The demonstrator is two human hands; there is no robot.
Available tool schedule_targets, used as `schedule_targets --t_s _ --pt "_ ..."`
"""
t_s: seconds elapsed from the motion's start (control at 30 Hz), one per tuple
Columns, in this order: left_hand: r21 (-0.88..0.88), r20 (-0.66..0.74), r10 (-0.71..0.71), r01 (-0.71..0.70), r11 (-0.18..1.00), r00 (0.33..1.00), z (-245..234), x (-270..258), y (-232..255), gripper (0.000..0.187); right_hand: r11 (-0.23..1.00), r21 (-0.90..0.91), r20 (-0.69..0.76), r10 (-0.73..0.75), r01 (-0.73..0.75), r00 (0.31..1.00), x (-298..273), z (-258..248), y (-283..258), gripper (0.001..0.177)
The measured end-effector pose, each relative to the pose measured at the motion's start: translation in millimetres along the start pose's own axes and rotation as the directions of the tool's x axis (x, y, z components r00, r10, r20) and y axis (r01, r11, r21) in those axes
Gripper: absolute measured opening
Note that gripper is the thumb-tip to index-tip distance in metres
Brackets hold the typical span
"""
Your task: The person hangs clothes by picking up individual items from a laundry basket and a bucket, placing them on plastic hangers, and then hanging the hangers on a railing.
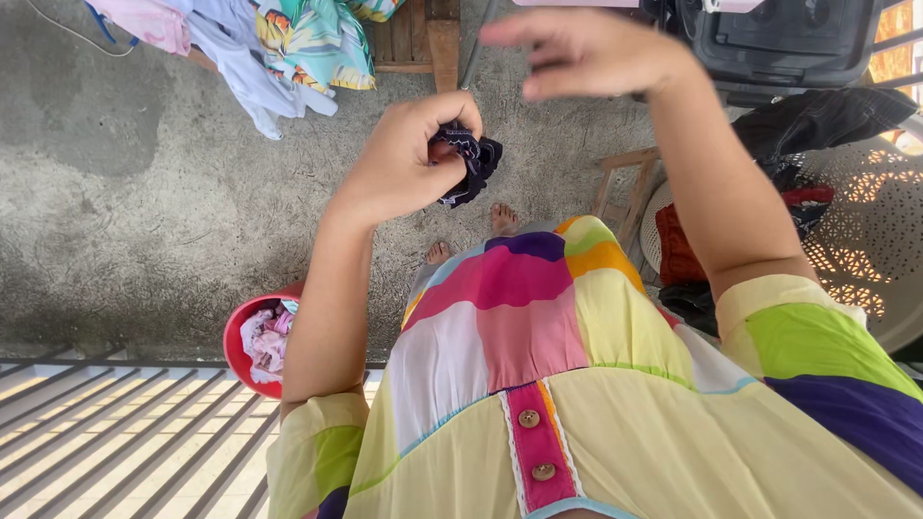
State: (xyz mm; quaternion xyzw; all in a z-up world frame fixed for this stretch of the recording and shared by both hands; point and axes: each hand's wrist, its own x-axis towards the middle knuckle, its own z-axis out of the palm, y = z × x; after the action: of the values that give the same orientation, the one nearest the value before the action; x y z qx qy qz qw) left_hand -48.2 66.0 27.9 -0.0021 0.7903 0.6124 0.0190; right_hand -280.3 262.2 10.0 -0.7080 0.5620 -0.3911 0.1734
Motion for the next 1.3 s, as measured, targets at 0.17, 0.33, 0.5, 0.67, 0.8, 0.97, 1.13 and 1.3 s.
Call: schedule_targets --t_s 0.17,0.33,0.5,0.67,0.8,0.97,1.13,1.3 --pt "0.418 -0.255 0.359 -0.232 0.878 0.898 -10 -6 -2 0.015 0.819 0.519 0.215 0.152 -0.245 0.965 28 77 -5 0.030" --pt "0.506 -0.675 0.389 0.010 0.862 0.627 -26 -14 -23 0.033 0.800 0.438 0.155 0.381 -0.409 0.912 26 58 -4 0.026" --pt "-0.236 -0.676 -0.416 0.356 0.904 0.609 -26 -10 -63 0.054 0.797 0.517 0.031 0.348 -0.313 0.937 41 70 -40 0.029" --pt "-0.665 -0.465 -0.132 -0.247 0.705 0.875 -19 -20 -86 0.041 0.771 0.568 0.012 0.341 -0.287 0.940 50 69 -61 0.033" --pt "-0.621 -0.489 -0.139 -0.231 0.749 0.861 -20 -8 -126 0.041 0.756 0.632 -0.077 0.280 -0.171 0.957 57 77 -81 0.036" --pt "-0.340 -0.492 -0.070 -0.117 0.933 0.868 52 -13 -210 0.054 0.842 0.504 -0.060 0.257 -0.193 0.965 61 58 -107 0.033" --pt "-0.265 -0.555 -0.142 -0.013 0.964 0.820 106 1 -191 0.038 0.810 0.574 -0.074 0.196 -0.119 0.978 64 56 -143 0.034" --pt "-0.206 -0.529 0.102 -0.243 0.948 0.842 74 -25 -98 0.042 0.954 -0.015 -0.153 0.295 -0.300 0.943 65 69 -139 0.024"
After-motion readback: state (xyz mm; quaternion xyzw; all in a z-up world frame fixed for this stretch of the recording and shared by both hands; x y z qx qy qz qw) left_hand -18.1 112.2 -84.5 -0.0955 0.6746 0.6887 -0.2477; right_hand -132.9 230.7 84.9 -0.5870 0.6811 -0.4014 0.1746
